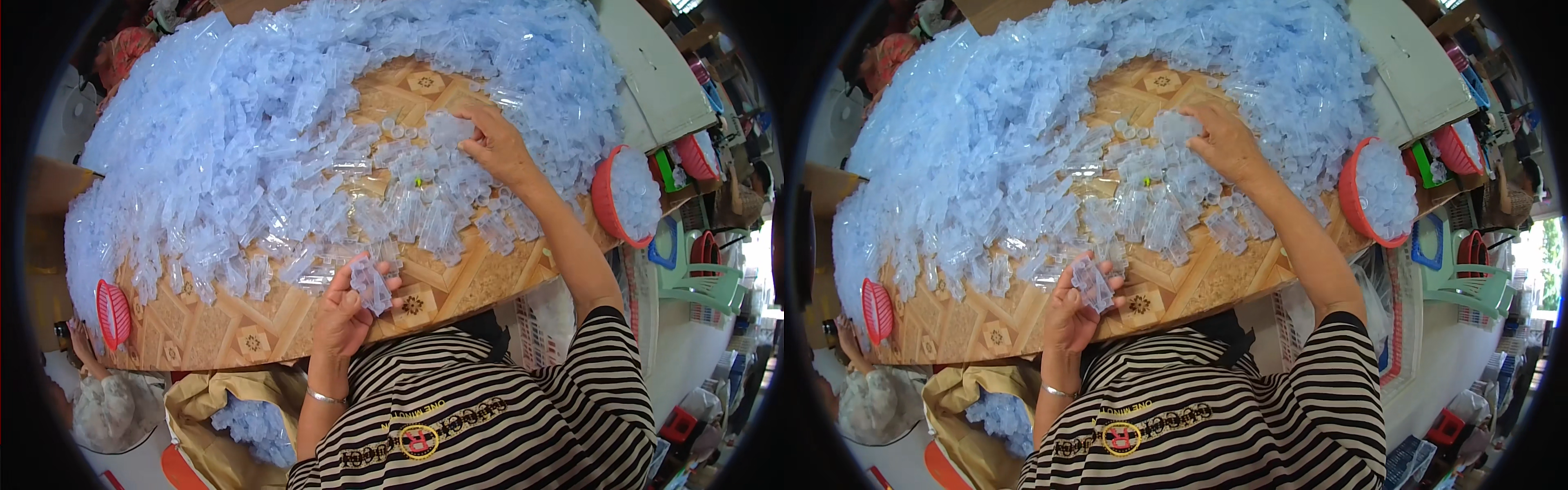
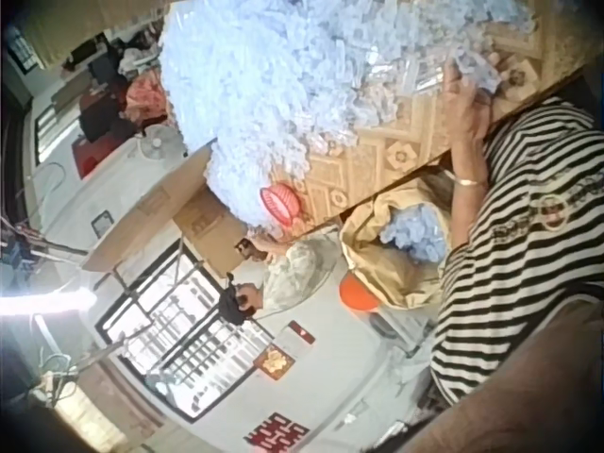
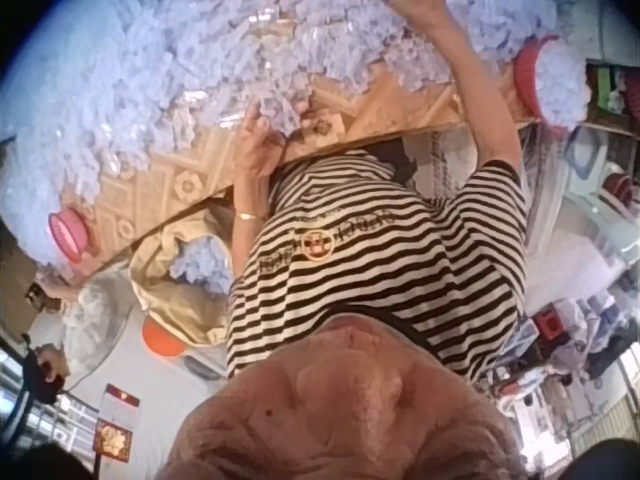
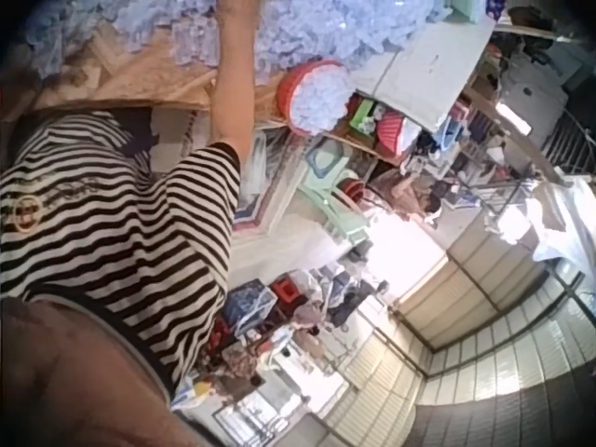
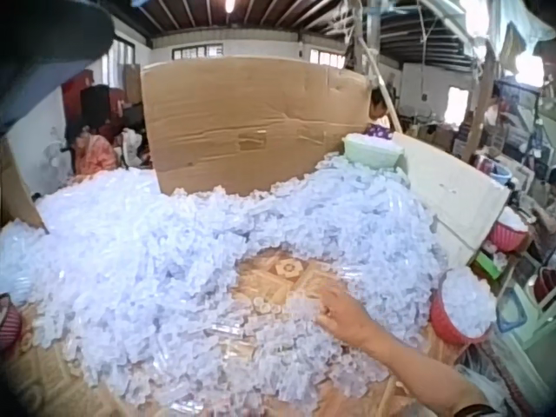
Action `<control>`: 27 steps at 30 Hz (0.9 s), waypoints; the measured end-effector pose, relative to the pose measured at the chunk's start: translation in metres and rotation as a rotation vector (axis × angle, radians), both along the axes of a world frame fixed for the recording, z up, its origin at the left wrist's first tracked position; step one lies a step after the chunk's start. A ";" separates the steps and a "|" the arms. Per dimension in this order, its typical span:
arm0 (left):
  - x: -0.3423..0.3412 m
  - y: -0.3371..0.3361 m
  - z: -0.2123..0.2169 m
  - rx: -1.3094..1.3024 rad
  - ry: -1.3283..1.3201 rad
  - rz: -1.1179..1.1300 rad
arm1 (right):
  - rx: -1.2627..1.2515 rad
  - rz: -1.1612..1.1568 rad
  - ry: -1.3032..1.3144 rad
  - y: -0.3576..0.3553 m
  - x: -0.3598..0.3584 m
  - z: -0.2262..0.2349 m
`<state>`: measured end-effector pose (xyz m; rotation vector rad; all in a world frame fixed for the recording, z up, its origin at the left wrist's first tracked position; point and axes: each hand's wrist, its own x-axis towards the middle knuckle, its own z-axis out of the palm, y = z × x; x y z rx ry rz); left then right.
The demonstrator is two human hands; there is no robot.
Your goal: The person assembles plastic components by hand, picking up pieces from the table, fitting them together, and placing completed parts into a bag.
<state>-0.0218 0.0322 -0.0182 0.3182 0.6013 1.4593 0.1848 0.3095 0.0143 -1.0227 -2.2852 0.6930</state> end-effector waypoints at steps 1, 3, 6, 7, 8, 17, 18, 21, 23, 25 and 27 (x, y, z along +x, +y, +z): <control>0.000 -0.001 -0.001 -0.004 -0.005 0.002 | -0.004 0.004 0.003 -0.006 0.000 0.002; 0.004 -0.001 0.002 -0.036 0.002 0.021 | 0.018 0.095 0.044 -0.019 0.000 0.003; 0.004 0.000 0.002 -0.061 0.007 0.034 | 0.021 0.130 0.075 -0.034 0.002 0.003; 0.005 -0.001 0.002 -0.054 0.007 0.030 | 0.018 0.131 0.075 -0.039 0.003 0.005; 0.005 -0.002 0.002 -0.057 0.006 0.031 | -0.013 0.154 0.081 -0.044 0.003 0.009; 0.004 -0.003 0.002 -0.037 0.016 0.044 | -0.015 0.177 0.080 -0.068 0.027 0.014; 0.004 -0.002 0.002 -0.040 0.014 0.041 | 0.032 0.159 0.056 -0.070 0.033 0.013; 0.004 -0.001 0.002 -0.045 0.017 0.030 | -0.106 0.025 0.048 -0.098 0.050 0.010; 0.004 0.000 0.001 -0.034 0.021 0.028 | 0.059 0.071 -0.024 -0.119 0.047 0.008; 0.005 0.000 0.002 -0.052 0.038 0.037 | 0.226 0.107 -0.104 -0.137 0.038 0.003; 0.004 -0.001 0.000 -0.045 0.044 0.042 | 0.188 0.177 -0.169 -0.149 0.020 -0.005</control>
